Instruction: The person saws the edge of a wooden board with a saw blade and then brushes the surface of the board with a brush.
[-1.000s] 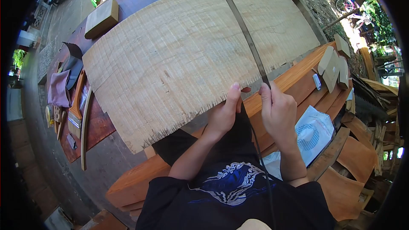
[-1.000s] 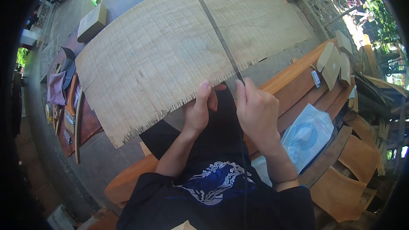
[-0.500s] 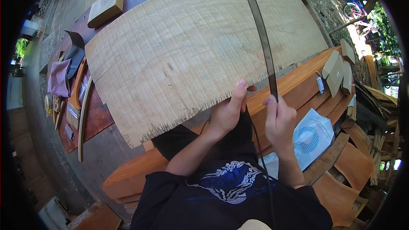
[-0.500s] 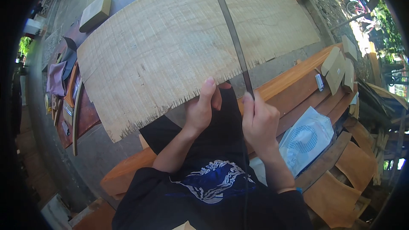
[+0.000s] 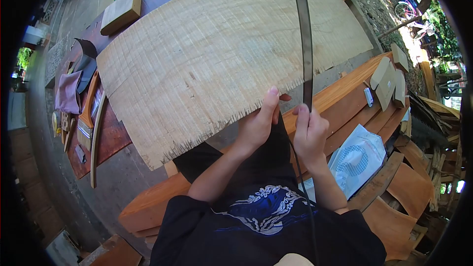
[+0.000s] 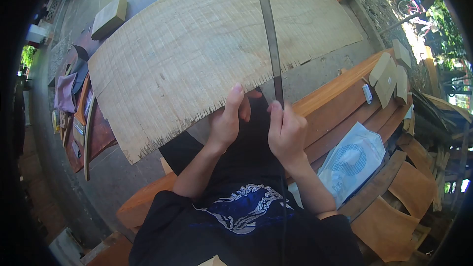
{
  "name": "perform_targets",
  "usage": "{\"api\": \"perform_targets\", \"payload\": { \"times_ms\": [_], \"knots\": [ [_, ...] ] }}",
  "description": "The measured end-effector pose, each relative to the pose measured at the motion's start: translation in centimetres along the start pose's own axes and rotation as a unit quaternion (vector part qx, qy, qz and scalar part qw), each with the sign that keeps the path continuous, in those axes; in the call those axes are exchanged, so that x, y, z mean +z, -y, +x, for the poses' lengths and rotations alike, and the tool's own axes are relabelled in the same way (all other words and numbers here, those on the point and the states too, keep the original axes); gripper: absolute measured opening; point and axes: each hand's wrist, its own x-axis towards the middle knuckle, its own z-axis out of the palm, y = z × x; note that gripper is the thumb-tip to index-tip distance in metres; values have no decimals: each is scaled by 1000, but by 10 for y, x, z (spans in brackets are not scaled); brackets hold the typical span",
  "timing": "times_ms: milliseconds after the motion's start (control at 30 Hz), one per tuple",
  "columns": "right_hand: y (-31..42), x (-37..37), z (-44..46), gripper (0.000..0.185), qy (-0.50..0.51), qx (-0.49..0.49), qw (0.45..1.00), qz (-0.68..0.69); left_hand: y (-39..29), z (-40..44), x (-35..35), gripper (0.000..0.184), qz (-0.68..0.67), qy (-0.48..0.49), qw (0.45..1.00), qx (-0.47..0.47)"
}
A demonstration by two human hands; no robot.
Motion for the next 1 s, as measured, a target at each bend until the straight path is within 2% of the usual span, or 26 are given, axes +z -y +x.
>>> {"api": "perform_targets", "payload": {
  "times_ms": [67,200,267,367,467,500,667,800,900,1000],
  "knots": [
    [-2,-1,-3,26,-10,-10,1000,-2,-16,-4,5,43,37,-9,997,-63],
    [18,-6,37,23,23,1,1000,16,-9,-6,6,42,22,-16,999,-18],
    [9,-9,15,22,27,6,1000,-1,-5,-4,4,42,15,-14,1000,6],
    [16,-21,12,22,41,1,997,-60,-13,-3,8,42,27,-25,999,-1],
    [33,-35,22,23,79,15,987,-138,-11,0,2,36,-7,-15,998,-55],
    [34,-36,29,23,89,11,983,-163,-10,5,3,37,-4,-18,999,-42],
    [31,-34,17,26,75,16,985,-155,0,2,0,40,-16,-5,1000,6],
    [34,-22,50,27,71,-20,986,-152,1,-4,1,40,-10,6,999,-30],
    [38,-34,33,27,96,-1,975,-199,4,-1,-4,39,8,5,1000,-24],
    [39,-38,25,28,88,17,983,-158,-3,2,0,39,20,-13,999,-27]
  ]
}}
